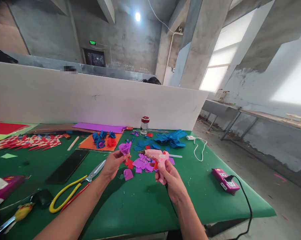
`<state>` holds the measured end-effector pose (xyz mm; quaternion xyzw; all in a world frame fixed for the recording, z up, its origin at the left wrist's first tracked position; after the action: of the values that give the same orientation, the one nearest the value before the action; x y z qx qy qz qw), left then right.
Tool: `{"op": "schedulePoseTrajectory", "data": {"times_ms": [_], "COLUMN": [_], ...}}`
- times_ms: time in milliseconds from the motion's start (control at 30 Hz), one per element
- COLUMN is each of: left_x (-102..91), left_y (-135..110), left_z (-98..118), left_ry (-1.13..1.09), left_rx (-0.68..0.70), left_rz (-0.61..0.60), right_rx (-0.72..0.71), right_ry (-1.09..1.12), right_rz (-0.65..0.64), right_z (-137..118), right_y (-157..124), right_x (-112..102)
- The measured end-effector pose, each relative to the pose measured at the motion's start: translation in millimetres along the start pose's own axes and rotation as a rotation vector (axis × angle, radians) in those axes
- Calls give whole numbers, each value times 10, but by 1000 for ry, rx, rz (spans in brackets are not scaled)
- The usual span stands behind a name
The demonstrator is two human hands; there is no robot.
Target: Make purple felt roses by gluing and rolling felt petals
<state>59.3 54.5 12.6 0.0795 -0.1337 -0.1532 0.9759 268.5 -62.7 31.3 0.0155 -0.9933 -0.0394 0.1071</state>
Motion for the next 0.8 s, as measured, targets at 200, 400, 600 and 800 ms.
{"op": "schedulePoseTrajectory", "data": {"times_ms": [200, 400, 600, 800], "left_x": [23, 46, 75, 78], "left_y": [-2, -9, -16, -26], "left_z": [-26, -25, -8, 19], "left_ry": [-23, -47, -60, -49], "left_rx": [9, 26, 40, 37], "left_rz": [-23, -41, -69, -48], "right_rx": [-42, -219, -357, -396], "right_ry": [-153, -476, -698, -865], "right_rz": [31, 98, 130, 158], "right_z": [47, 2, -125, -104], "right_y": [39, 48, -14, -32], "right_x": [171, 303, 384, 373]}}
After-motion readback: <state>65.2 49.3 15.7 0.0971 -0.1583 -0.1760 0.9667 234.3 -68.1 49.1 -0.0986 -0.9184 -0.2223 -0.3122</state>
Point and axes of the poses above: each hand's wrist, its own y-axis towards the middle knuckle, its own x-axis out of the palm, z = x × y, the point moved 6 cm from there along y, towards the middle knuckle, and after that the axes turned 7 degrees about -z, right-handed, at the moved point
